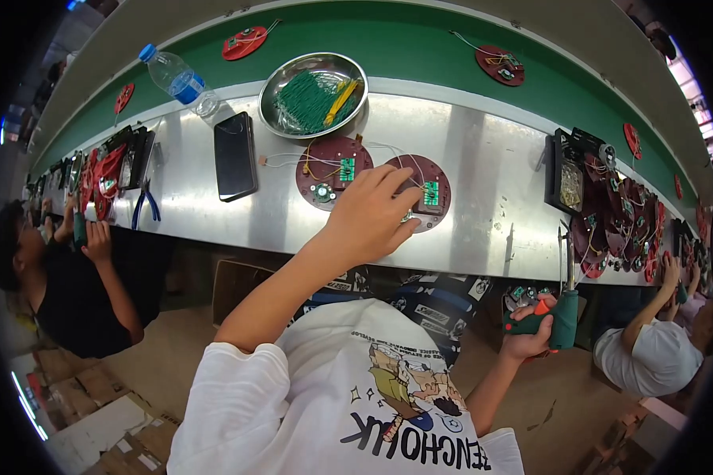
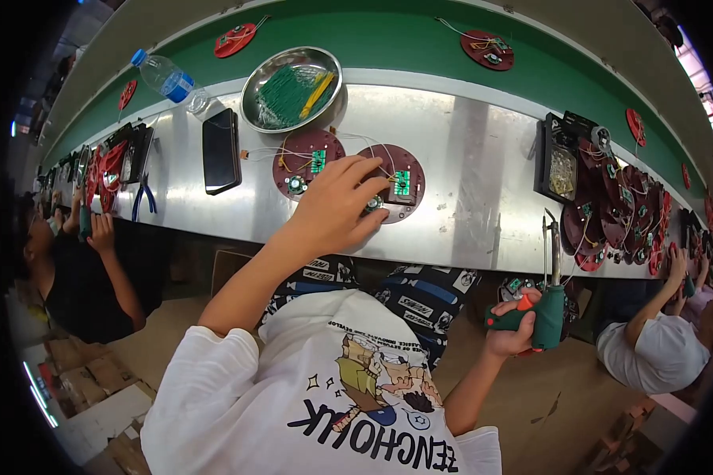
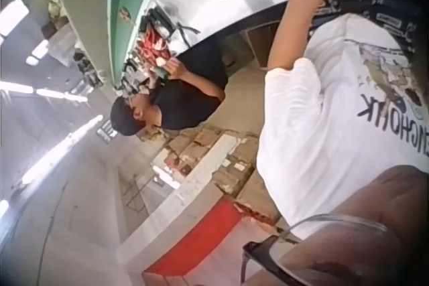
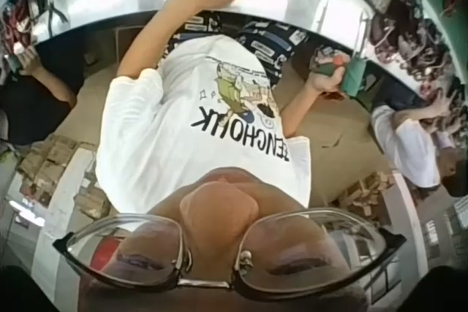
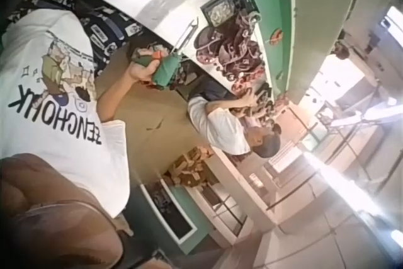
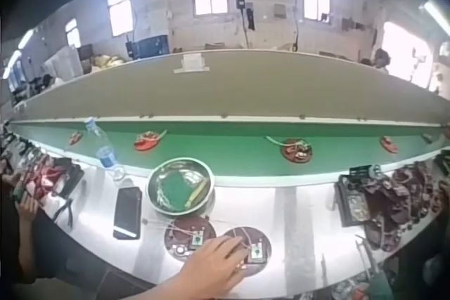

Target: Assembling electronic components into red circular housings on a factory assembly line using a handheld tool.

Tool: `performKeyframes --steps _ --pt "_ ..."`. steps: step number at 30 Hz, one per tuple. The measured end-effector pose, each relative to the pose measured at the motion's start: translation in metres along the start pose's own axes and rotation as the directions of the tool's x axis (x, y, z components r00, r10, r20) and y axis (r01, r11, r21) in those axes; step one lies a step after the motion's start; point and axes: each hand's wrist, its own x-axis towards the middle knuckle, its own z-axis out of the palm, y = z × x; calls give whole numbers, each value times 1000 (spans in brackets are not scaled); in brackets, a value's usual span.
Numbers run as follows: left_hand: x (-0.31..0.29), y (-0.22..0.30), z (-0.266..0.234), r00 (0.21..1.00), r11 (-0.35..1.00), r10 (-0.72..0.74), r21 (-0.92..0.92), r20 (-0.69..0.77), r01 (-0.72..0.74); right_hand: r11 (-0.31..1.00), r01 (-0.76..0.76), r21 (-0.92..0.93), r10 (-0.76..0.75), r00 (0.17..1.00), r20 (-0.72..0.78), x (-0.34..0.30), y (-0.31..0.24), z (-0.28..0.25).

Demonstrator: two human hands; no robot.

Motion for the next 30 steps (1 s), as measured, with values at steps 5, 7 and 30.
performKeyframes --steps 5,7,30 --pt "32 -42 -30 940 960 -204 132 -274 247 1000 8 -18 -8 1000 -19 1 0 7" --pt "50 -87 -39 884 830 -343 337 -318 444 999 5 -37 -7 998 -60 2 -1 8" --pt "49 -87 -54 827 870 -454 -365 -332 331 1000 -18 -21 21 988 154 -7 -8 23"
